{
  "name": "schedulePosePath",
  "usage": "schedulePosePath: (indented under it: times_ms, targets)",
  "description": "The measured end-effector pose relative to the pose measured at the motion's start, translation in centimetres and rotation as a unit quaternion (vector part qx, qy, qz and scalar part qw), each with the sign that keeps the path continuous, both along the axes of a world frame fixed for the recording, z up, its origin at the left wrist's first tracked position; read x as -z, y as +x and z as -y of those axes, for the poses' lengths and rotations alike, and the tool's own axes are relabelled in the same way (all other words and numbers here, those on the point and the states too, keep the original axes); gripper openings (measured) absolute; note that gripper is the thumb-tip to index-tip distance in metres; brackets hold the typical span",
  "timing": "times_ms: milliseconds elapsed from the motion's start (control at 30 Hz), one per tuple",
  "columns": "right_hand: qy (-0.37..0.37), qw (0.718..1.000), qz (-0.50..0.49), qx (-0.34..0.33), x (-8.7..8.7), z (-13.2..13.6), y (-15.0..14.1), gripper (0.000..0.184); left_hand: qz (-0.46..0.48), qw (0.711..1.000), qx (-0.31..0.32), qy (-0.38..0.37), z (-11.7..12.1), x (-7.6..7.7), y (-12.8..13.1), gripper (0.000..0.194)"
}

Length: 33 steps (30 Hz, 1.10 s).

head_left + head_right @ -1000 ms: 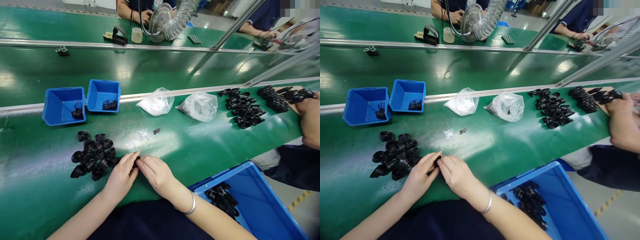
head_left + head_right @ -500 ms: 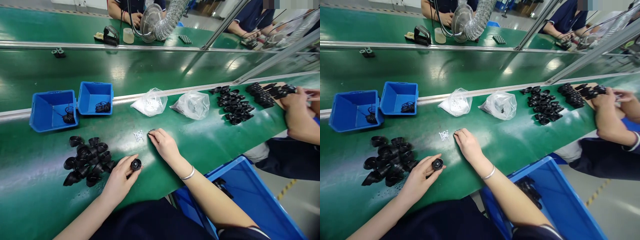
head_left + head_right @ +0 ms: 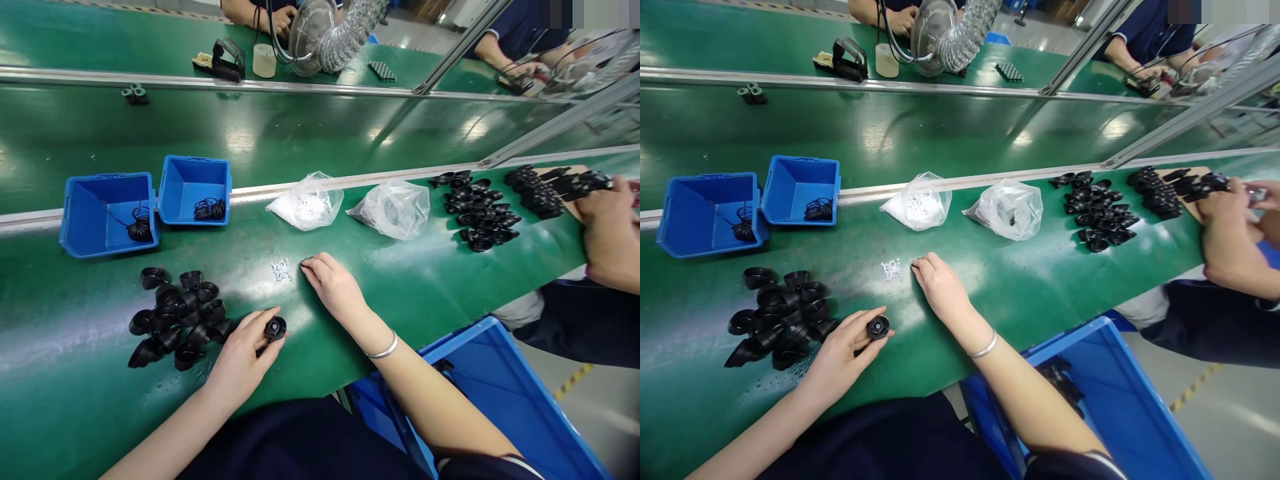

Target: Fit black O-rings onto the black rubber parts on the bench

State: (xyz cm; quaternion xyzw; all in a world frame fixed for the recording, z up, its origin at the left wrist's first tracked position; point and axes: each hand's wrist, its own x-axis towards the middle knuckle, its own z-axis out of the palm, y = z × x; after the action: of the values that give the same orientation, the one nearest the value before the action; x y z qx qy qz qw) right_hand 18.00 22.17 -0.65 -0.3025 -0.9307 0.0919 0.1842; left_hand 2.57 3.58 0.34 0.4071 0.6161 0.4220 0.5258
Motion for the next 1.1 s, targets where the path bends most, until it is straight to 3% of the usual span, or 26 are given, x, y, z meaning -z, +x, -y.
schedulePosePath:
  times_ms: [167,533,667,767,900,1100]
  targets:
    - [-0.004,0.999,0.034,-0.007,-0.7,-0.3,-0.3,0.019,0.014,1.000,-0.002,-0.002,0.0,0.0,0.0,0.037]
    - [-0.094,0.993,-0.074,-0.008,-1.1,0.9,-0.4,0.011,0.031,0.999,-0.017,-0.002,-0.1,-0.2,0.0,0.039]
    - [-0.175,0.972,-0.135,-0.075,-2.8,3.0,-0.5,0.007,0.013,1.000,-0.026,0.004,-0.1,0.0,0.0,0.039]
    - [-0.228,0.956,-0.125,-0.137,-3.4,5.7,-0.4,0.009,-0.052,0.998,-0.030,0.014,-0.1,0.1,-0.1,0.040]
    - [-0.223,0.958,-0.097,-0.152,-2.7,7.5,-0.4,0.012,-0.114,0.993,-0.010,0.023,-0.2,0.0,-0.2,0.042]
    - [-0.202,0.964,-0.076,-0.154,-2.5,7.2,-0.5,0.016,-0.135,0.991,0.005,0.024,-0.3,-0.2,-0.4,0.043]
